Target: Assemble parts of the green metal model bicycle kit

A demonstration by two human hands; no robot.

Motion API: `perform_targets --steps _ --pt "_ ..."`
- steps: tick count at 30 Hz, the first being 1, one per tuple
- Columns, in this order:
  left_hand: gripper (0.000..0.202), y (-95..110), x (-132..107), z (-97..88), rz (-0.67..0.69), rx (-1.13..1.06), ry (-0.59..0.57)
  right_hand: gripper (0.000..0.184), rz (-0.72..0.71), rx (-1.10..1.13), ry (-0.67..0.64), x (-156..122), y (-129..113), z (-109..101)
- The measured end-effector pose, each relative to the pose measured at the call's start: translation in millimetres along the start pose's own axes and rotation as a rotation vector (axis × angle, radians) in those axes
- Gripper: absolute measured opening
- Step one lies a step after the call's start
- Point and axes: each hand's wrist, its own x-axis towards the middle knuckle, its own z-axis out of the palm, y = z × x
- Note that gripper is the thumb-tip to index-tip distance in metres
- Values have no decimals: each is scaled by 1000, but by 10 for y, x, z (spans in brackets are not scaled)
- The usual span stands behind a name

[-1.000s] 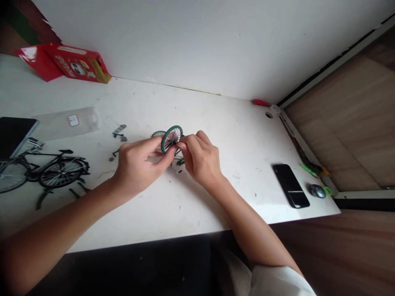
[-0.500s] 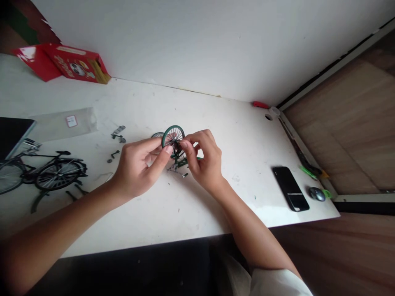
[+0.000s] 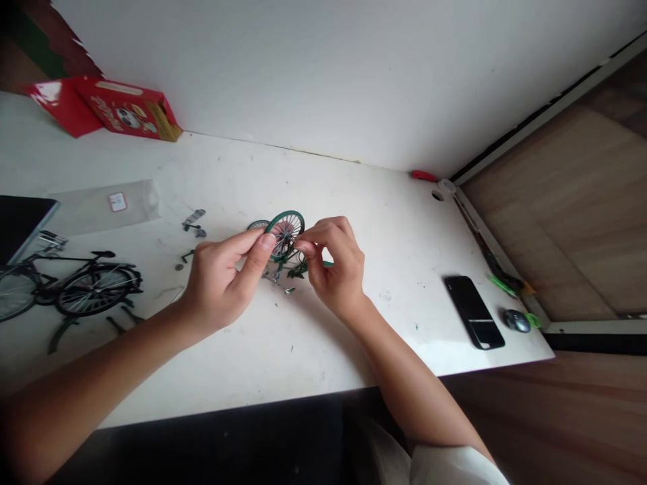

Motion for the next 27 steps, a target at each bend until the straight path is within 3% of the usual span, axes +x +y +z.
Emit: perform_targets --steps 7,12,21,27 --pt "28 37 -27 8 55 20 16 11 2 18 62 -1 -25 21" --pt "20 46 -76 56 -45 -130 -3 15 115 87 42 -34 -18 66" --pt "26 46 -118 134 -178 -390 -6 21 165 121 55 -41 -8 103" --pt "26 53 -105 128 -210 -432 0 18 188 163 49 -43 -17 106"
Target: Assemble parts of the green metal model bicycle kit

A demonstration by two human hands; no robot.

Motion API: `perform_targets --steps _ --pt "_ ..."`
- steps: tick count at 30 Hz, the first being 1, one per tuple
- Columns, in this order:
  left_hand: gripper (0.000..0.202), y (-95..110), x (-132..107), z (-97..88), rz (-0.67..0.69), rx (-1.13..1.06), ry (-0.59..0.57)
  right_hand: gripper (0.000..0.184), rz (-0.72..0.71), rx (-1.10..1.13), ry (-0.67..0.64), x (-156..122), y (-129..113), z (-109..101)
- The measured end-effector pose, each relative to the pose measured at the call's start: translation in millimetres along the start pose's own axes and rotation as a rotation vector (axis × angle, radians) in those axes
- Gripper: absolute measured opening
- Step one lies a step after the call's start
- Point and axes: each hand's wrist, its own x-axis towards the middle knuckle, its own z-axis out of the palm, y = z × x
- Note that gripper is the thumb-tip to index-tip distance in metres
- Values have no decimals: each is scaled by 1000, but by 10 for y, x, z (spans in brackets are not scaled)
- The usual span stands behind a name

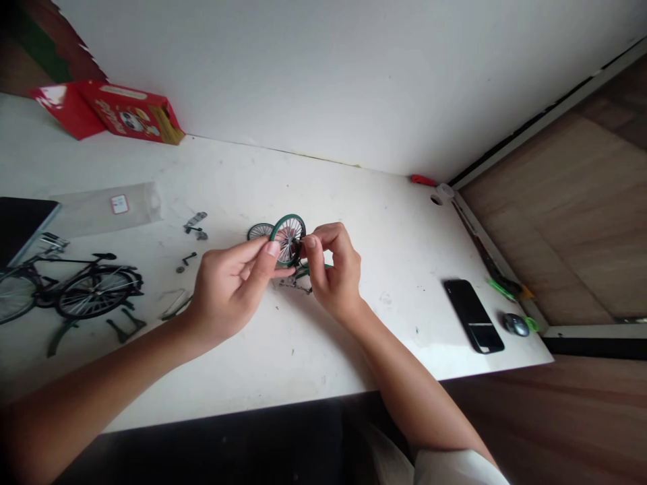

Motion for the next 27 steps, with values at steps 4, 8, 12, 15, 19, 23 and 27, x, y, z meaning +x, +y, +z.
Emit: perform_targets --steps 4,8,12,15,19,23,27 --pt "28 17 -6 1 -26 -37 -22 20 -8 -12 6 3 -11 -6" --pt "29 28 -13 4 -34 -69 -21 18 -30 5 19 9 -28 -5" --pt "28 20 -14 4 -22 -68 -21 18 -49 -20 24 13 -27 -9" --pt "26 1 -10 -10 30 -13 -34 17 -69 -41 20 14 -11 -26" --pt "25 -24 2 -47 128 134 -49 14 -106 -72 21 11 3 -50" --pt "23 -45 10 -67 175 237 -53 16 -109 -82 16 -2 -18 -37" --pt "16 -55 -6 -43 237 282 -40 22 -92 -110 32 -20 -31 -20"
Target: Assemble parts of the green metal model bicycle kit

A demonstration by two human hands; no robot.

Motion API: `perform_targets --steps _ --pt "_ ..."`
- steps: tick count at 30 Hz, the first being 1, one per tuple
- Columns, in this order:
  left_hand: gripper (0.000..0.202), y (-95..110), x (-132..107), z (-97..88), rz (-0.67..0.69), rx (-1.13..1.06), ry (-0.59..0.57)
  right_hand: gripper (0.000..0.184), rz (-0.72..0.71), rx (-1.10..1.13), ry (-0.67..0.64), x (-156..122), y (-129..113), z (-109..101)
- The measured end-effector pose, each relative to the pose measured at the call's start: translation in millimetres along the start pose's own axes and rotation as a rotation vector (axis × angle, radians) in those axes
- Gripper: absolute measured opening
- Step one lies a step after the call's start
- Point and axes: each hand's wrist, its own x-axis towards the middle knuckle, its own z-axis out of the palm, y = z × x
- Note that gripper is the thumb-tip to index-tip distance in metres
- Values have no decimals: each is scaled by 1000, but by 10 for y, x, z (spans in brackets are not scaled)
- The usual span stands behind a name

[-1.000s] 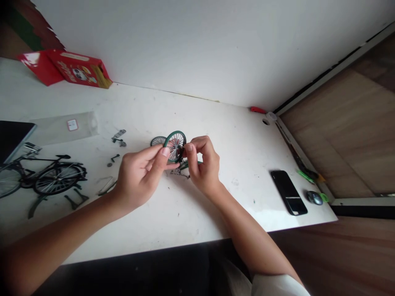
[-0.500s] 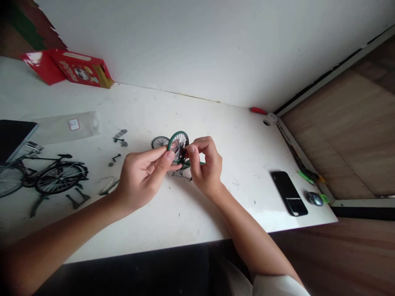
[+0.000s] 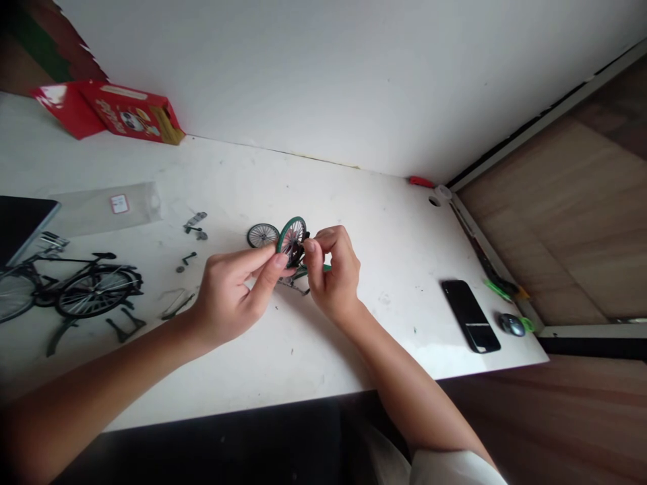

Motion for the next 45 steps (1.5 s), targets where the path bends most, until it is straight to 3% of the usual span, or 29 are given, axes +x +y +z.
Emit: perform_targets --steps 7,12,15,22,28,33,36,41,45 --pt "19 45 -20 48 119 140 33 31 -145 -275 -37 20 57 -58" --pt "21 -21 -26 59 144 199 28 43 -42 -212 -81 17 50 -35" --pt "20 -53 -31 75 119 202 48 42 2 -196 -176 20 40 -41" --pt "23 -85 -26 71 65 184 90 26 -45 -184 -370 85 29 -121" --pt "26 -67 -21 45 111 250 88 35 -155 -183 -379 115 67 -151" --pt "29 -77 -44 73 169 285 87 51 -19 -82 -309 73 54 -111" --pt "27 -85 -49 81 136 256 80 56 99 -35 -307 45 47 -80" --pt "20 -56 -30 73 22 161 92 44 166 -15 -398 28 49 -90" --pt "18 -59 -28 70 -35 113 97 33 100 -77 -407 60 47 -120"
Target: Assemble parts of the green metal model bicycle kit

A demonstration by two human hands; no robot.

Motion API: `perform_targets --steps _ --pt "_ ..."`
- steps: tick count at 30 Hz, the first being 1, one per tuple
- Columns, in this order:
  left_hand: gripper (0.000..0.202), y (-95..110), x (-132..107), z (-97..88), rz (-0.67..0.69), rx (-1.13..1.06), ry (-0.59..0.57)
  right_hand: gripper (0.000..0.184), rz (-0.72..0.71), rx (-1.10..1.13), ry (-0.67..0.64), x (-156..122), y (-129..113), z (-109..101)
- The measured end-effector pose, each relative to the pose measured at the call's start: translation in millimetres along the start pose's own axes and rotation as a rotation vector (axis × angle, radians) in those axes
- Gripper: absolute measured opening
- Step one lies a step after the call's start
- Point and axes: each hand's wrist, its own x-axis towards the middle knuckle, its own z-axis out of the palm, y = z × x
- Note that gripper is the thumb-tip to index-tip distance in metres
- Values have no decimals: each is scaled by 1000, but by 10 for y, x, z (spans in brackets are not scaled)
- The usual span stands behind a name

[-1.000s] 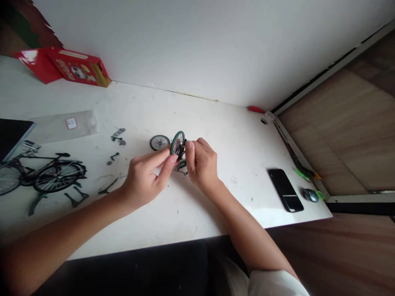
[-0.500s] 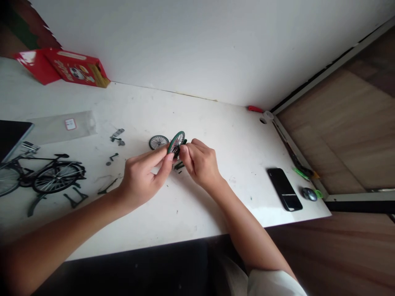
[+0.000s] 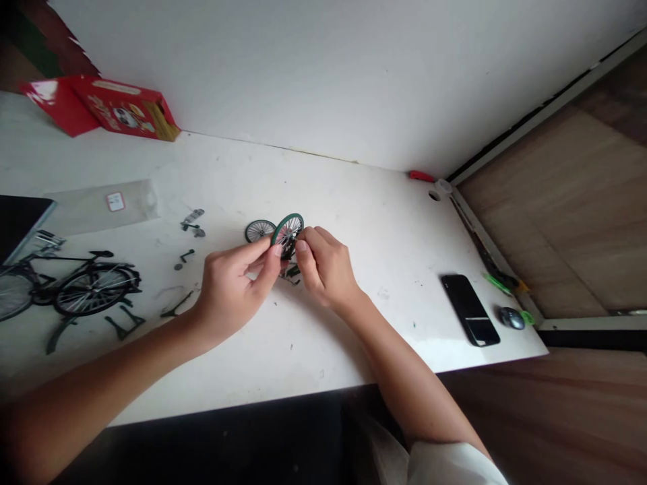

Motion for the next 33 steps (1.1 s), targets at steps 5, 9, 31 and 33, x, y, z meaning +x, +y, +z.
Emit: perform_targets --steps 5,9,31,33 --pt "20 -45 -3 1 18 45 14 31 -128 -170 -73 45 20 -42" --pt "18 -61 15 -13 95 108 2 35 -134 -165 -88 42 61 -34" --pt "24 -75 32 -13 -192 -148 -19 45 84 55 29 19 9 -6" --pt "22 -76 32 -14 -202 -165 -18 37 85 80 13 17 26 0"
